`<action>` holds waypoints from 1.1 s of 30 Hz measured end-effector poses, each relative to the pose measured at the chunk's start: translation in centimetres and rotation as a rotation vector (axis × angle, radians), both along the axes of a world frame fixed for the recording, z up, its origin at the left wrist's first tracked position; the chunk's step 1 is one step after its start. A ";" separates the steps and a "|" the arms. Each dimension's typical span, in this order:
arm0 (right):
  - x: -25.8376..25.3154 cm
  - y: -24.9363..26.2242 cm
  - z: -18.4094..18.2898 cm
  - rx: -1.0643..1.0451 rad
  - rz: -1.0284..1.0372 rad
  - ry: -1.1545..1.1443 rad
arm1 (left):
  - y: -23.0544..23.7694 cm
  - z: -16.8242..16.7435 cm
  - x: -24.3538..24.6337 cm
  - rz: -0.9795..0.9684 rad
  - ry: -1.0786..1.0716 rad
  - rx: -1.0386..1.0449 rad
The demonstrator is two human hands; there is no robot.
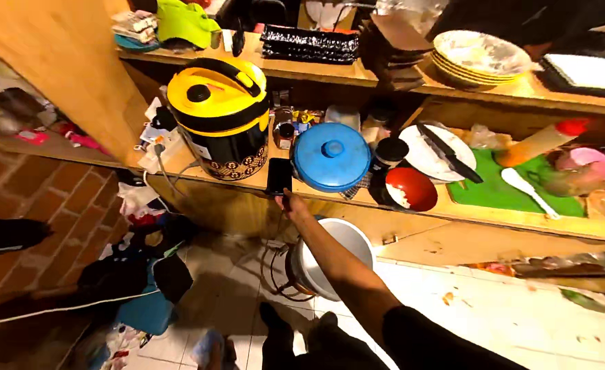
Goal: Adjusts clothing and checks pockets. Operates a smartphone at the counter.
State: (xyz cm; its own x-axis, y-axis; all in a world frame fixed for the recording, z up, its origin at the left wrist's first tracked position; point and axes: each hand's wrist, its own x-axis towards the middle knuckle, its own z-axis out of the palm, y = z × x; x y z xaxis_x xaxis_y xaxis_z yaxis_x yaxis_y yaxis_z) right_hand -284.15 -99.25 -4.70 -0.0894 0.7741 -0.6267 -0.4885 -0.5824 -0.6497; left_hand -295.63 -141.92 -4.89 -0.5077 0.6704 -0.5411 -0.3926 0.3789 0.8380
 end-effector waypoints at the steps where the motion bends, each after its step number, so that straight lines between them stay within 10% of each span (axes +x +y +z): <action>1: 0.2 -0.8 0.5 0.027 0.033 -0.024 | 2.3 0.8 -0.5 0.048 -0.016 0.004; 9: 10.3 -15.5 6.9 0.144 0.275 0.147 | 18.2 5.1 4.5 -0.103 -0.216 0.314; 19: 27.8 -27.6 8.9 0.318 0.341 -0.002 | 19.3 9.2 22.5 -0.573 -0.523 0.388; 23: 37.3 -28.1 8.4 0.573 0.143 -0.533 | 18.8 11.7 32.1 -0.663 -0.296 0.414; 33: 58.7 -29.8 8.2 0.631 -0.449 -0.627 | 18.7 12.4 58.0 -0.789 -0.416 0.128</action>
State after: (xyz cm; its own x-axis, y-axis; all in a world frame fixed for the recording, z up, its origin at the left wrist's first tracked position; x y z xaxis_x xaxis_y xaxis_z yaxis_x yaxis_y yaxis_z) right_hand -225.48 -129.01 3.47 0.5000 0.8625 0.0779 -0.0411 0.1134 -0.9927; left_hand -237.63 -123.21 7.46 0.3457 0.8089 -0.4756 -0.3386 0.5802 0.7407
